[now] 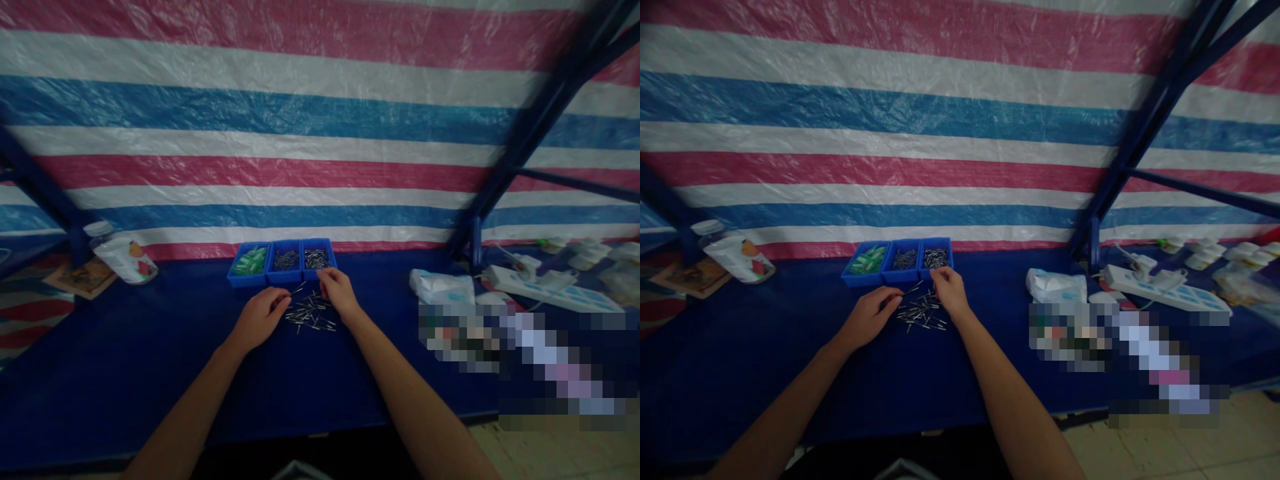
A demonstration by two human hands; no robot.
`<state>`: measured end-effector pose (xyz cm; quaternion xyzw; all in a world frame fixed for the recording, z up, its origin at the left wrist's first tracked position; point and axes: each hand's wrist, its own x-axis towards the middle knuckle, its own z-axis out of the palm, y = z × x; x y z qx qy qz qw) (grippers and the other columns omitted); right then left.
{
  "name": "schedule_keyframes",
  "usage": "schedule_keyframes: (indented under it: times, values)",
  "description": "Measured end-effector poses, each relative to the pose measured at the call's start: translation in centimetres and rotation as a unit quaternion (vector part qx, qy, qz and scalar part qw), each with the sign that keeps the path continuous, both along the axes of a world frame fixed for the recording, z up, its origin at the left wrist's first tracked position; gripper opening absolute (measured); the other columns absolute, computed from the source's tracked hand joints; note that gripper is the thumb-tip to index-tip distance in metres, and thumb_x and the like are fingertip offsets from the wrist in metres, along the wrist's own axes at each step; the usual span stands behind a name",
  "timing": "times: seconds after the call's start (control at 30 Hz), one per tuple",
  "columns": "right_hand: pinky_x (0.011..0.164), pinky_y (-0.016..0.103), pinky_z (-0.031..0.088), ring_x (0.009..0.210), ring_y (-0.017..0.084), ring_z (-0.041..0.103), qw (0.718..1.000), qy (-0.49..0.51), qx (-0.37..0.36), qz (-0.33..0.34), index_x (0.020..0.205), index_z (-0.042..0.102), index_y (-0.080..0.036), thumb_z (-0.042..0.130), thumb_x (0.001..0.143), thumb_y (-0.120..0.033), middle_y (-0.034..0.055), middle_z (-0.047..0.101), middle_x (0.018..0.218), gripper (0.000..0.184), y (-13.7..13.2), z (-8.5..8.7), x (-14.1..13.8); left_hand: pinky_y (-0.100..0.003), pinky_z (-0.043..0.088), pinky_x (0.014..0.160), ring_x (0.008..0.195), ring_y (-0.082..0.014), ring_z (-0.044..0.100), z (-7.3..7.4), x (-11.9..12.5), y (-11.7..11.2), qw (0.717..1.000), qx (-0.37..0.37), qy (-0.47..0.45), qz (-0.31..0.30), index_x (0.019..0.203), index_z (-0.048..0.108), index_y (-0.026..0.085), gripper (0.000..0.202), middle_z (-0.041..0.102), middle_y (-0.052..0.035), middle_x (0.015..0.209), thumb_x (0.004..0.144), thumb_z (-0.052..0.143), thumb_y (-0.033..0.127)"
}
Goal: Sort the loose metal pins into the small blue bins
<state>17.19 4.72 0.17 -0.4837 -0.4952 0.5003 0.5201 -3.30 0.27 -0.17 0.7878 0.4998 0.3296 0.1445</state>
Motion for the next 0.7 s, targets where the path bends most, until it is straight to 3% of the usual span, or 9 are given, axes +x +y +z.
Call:
schedule_keyframes:
  times: [0.17,0.3,0.47,0.6,0.7]
  values:
    - [0.053,0.026,0.036,0.053,0.013,0.047,0.991,-0.116,0.069,-0.006,0.074,0.061,-0.022,0.06,0.079,-0.05,-0.0041,0.053,0.057,0.028,-0.2,-0.5,0.0,-0.041,0.048,0.095,0.101,-0.0239,0.062,-0.5,-0.1,0.1,0.999,0.011,0.031,0.007,0.101,0.072,0.022,0.02,0.069,-0.0058,0.103,0.093,0.057,0.034]
    - [0.059,0.028,0.037,0.058,0.014,0.05,0.977,-0.181,0.11,-0.002,0.074,0.063,-0.022,0.056,0.084,-0.044,-0.0027,0.055,0.06,0.025,-0.5,-0.5,-0.2,-0.042,0.048,0.096,0.101,-0.0238,0.061,-0.8,-0.2,0.2,0.999,0.009,0.049,0.0,0.102,0.073,0.023,0.019,0.067,-0.0057,0.105,0.092,0.059,0.033]
    - [0.059,0.028,0.037,0.057,0.014,0.052,0.965,-0.211,0.156,-0.012,0.081,0.066,-0.022,0.056,0.087,-0.042,-0.0031,0.057,0.06,0.023,-2.2,2.0,0.4,-0.042,0.049,0.094,0.1,-0.024,0.062,-1.0,-0.4,0.3,0.998,0.007,0.062,-0.006,0.101,0.074,0.024,0.021,0.068,-0.0057,0.104,0.093,0.057,0.035]
    - [0.061,0.029,0.041,0.061,0.015,0.056,0.947,-0.251,0.195,-0.041,0.091,0.068,-0.022,0.053,0.092,-0.045,-0.0004,0.063,0.068,0.027,-7.2,3.6,4.7,-0.041,0.049,0.091,0.099,-0.0243,0.062,-0.9,-0.6,0.5,0.998,0.004,0.059,-0.015,0.099,0.073,0.024,0.022,0.07,-0.0054,0.102,0.094,0.056,0.037]
    - [0.076,0.034,0.046,0.08,0.021,0.063,0.89,-0.347,0.224,-0.192,0.094,0.069,-0.022,0.054,0.091,-0.045,0.0058,0.069,0.085,0.028,-12.2,2.2,10.4,-0.041,0.05,0.09,0.096,-0.0243,0.063,-0.7,-0.5,0.4,0.998,0.011,0.049,-0.024,0.098,0.073,0.024,0.022,0.071,-0.0052,0.1,0.093,0.056,0.037]
